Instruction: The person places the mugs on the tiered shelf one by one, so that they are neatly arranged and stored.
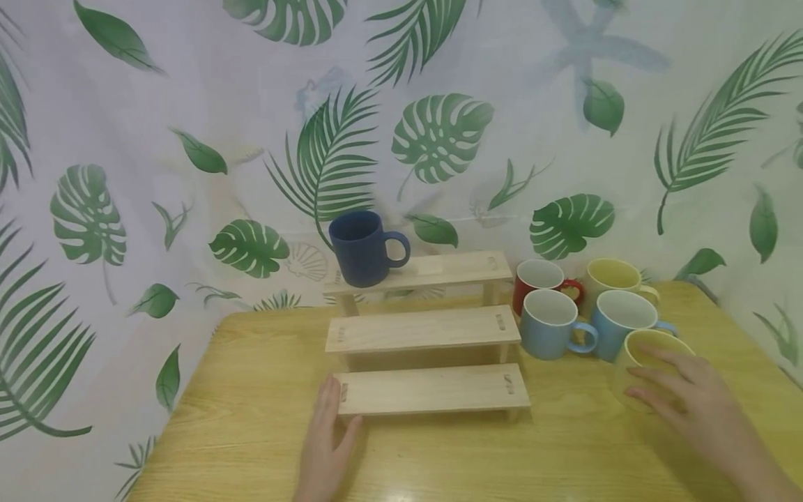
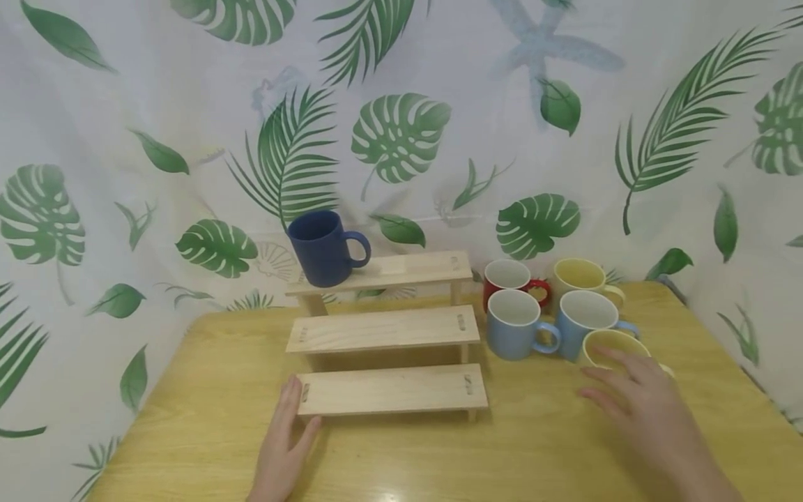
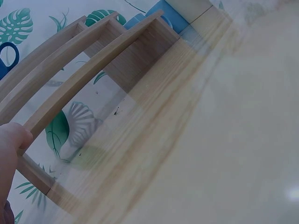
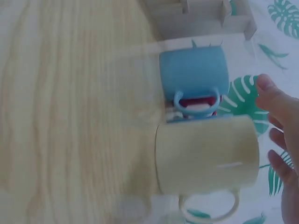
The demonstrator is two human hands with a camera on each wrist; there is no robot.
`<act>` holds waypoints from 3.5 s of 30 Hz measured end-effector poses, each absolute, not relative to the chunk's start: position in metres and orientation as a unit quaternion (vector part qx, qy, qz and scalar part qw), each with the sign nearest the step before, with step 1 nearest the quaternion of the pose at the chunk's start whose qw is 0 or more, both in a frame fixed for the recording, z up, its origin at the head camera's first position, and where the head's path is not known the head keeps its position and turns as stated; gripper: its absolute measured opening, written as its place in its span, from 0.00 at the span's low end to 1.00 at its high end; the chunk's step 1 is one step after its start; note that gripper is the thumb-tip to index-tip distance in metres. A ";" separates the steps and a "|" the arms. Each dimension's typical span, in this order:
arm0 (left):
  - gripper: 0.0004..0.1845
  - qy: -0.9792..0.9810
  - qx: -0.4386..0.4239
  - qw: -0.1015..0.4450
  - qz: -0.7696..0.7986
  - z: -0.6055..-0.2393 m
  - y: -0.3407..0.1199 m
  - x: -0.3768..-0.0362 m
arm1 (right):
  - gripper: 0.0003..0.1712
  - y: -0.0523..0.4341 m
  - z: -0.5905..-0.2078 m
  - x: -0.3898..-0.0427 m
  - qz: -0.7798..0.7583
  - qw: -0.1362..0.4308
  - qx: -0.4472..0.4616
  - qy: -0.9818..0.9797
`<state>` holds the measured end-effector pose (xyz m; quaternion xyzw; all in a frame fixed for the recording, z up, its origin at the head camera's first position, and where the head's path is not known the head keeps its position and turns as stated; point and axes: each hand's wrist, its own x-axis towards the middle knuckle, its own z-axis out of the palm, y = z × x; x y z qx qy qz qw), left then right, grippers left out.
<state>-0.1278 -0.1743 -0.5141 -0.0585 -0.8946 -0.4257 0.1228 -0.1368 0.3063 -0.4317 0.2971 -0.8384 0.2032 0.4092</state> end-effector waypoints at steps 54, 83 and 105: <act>0.35 -0.902 -0.049 0.112 -0.415 -0.505 -0.170 -0.123 | 0.11 0.395 -0.446 -0.151 0.122 0.200 0.172 -0.957; 0.36 -0.896 -0.042 0.104 -0.429 -0.508 -0.171 -0.124 | 0.17 0.359 -0.450 -0.140 0.198 0.131 0.182 -0.954; 0.35 -0.899 -0.041 0.101 -0.425 -0.509 -0.173 -0.121 | 0.10 0.322 -0.439 -0.130 0.280 0.129 0.218 -0.926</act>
